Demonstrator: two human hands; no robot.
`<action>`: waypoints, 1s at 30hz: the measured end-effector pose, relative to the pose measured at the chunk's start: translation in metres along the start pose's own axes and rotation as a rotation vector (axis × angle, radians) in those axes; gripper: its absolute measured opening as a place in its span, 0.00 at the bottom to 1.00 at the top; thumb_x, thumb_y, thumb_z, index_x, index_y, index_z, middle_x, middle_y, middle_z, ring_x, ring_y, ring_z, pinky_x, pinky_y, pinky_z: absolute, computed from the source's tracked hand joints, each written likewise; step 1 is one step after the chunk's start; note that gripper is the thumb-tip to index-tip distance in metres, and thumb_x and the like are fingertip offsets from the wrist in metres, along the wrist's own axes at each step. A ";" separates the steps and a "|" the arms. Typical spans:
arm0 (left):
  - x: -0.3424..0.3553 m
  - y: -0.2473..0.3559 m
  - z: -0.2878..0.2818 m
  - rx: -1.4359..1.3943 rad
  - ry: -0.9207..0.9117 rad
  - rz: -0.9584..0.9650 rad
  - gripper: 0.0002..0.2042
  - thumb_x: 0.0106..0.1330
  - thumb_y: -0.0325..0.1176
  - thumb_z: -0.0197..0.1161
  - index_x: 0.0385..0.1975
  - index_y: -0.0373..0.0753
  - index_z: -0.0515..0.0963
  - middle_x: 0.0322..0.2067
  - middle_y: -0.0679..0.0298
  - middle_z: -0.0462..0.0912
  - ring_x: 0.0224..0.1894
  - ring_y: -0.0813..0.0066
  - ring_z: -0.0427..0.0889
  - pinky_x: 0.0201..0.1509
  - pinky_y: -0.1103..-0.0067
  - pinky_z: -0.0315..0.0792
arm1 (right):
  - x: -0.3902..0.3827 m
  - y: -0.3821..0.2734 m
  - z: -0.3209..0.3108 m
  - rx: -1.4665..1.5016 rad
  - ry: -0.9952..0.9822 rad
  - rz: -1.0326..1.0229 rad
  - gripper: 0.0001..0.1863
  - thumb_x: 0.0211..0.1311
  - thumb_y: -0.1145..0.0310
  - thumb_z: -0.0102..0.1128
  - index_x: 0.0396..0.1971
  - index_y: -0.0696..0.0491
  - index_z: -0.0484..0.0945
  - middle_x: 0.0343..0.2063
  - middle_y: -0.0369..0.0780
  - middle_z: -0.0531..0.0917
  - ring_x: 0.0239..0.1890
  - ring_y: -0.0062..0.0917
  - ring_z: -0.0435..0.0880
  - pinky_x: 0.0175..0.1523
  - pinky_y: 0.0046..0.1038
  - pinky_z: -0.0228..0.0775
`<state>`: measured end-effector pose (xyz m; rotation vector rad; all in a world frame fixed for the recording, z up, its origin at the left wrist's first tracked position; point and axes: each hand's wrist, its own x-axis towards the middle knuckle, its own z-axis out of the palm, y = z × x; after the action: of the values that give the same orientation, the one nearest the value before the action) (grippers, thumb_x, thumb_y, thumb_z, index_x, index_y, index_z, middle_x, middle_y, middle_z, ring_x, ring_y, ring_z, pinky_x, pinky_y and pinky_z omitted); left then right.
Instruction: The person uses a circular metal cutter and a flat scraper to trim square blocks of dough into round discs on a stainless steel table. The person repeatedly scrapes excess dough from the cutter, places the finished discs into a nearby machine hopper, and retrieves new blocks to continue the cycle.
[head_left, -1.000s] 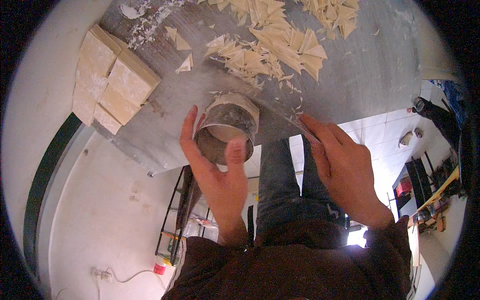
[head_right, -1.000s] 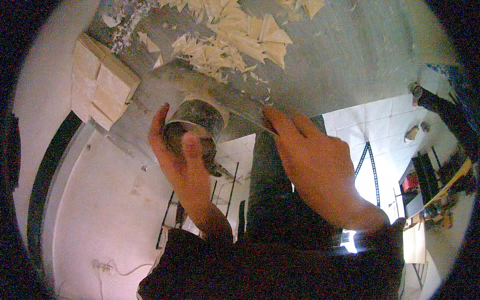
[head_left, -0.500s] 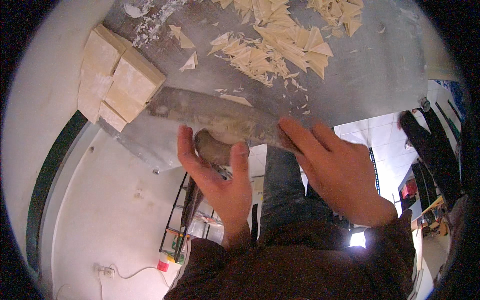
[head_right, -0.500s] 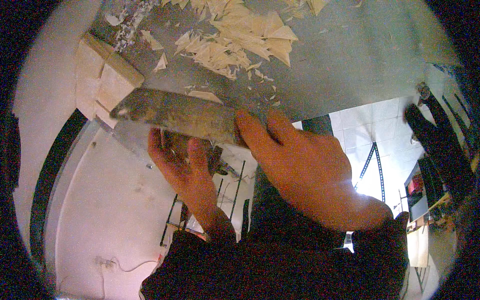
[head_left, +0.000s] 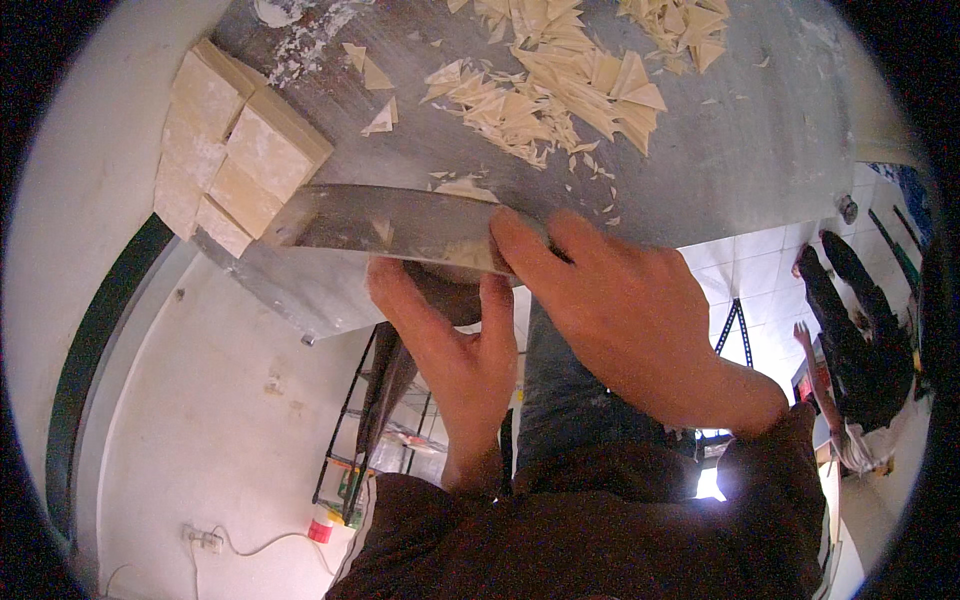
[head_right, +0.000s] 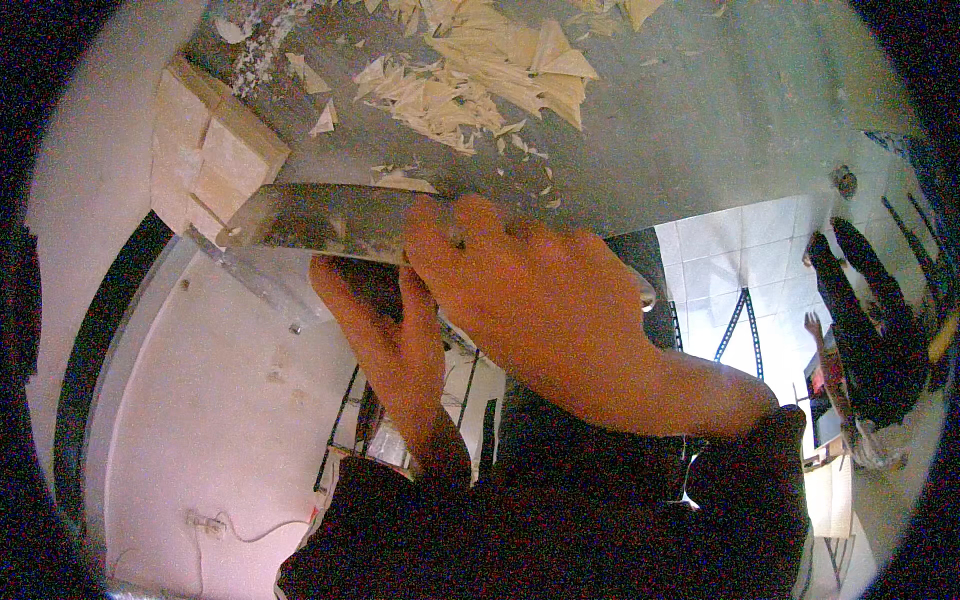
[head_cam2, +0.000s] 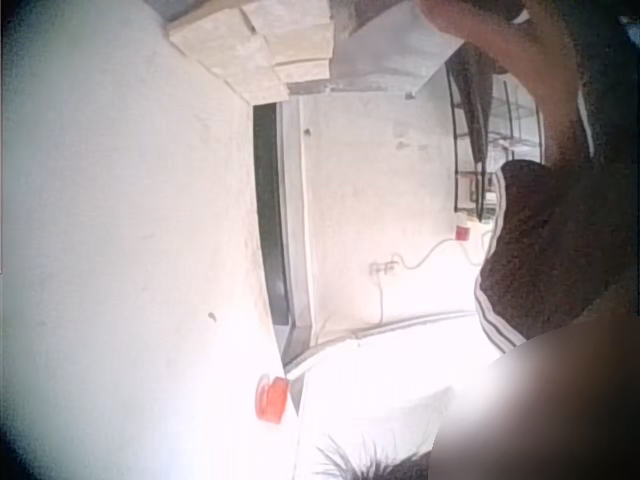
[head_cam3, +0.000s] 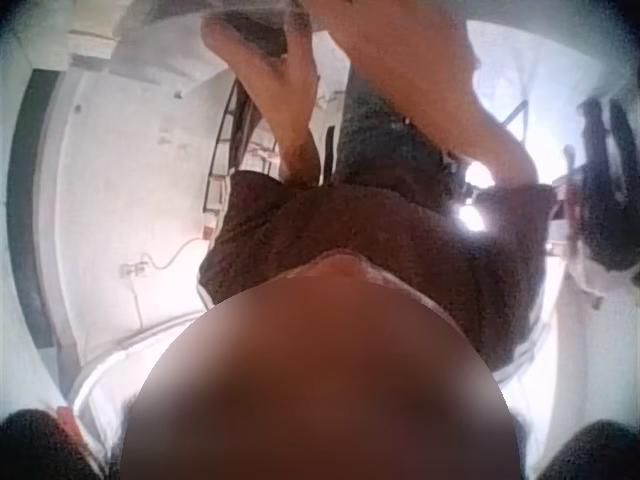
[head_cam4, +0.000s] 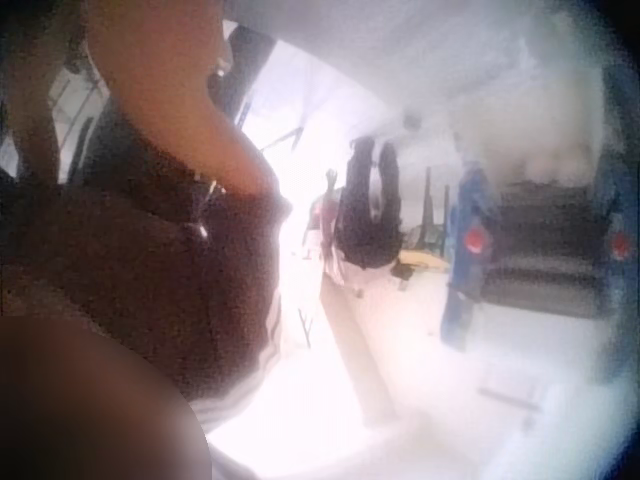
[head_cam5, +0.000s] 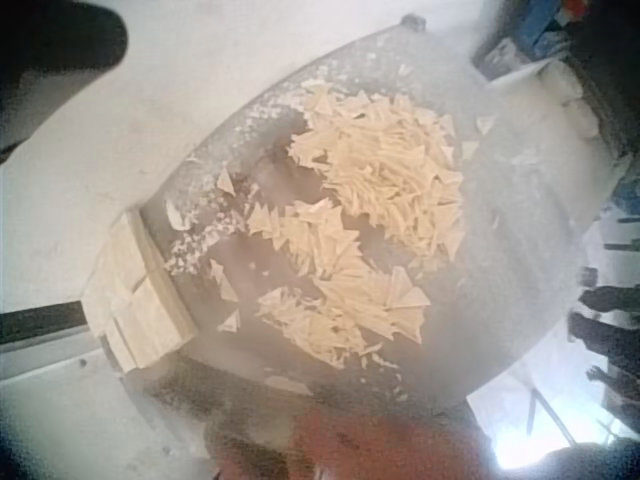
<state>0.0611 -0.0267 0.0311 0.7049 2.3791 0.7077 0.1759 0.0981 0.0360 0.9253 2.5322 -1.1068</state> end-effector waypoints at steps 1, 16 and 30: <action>0.001 0.002 0.000 0.027 -0.006 0.015 0.37 0.66 0.30 0.70 0.69 0.23 0.57 0.64 0.39 0.62 0.68 0.42 0.63 0.75 0.57 0.52 | 0.001 0.001 0.000 -0.005 0.028 -0.010 0.23 0.64 0.66 0.58 0.61 0.45 0.75 0.31 0.37 0.79 0.25 0.35 0.86 0.27 0.36 0.80; 0.007 -0.001 -0.002 0.000 -0.025 0.056 0.37 0.66 0.30 0.70 0.69 0.25 0.56 0.65 0.38 0.61 0.69 0.42 0.61 0.75 0.57 0.52 | -0.026 0.024 -0.016 0.084 -0.201 0.106 0.25 0.65 0.67 0.63 0.62 0.42 0.76 0.32 0.38 0.79 0.27 0.37 0.85 0.30 0.38 0.78; 0.008 0.004 -0.002 0.105 -0.029 0.029 0.37 0.68 0.31 0.69 0.71 0.25 0.55 0.66 0.39 0.61 0.69 0.44 0.62 0.75 0.58 0.53 | 0.019 0.009 -0.002 0.060 -0.114 -0.008 0.21 0.66 0.67 0.57 0.59 0.49 0.74 0.34 0.38 0.81 0.27 0.40 0.87 0.31 0.39 0.81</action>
<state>0.0554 -0.0190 0.0323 0.7902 2.3978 0.5833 0.1668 0.1125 0.0240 0.8421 2.4257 -1.2076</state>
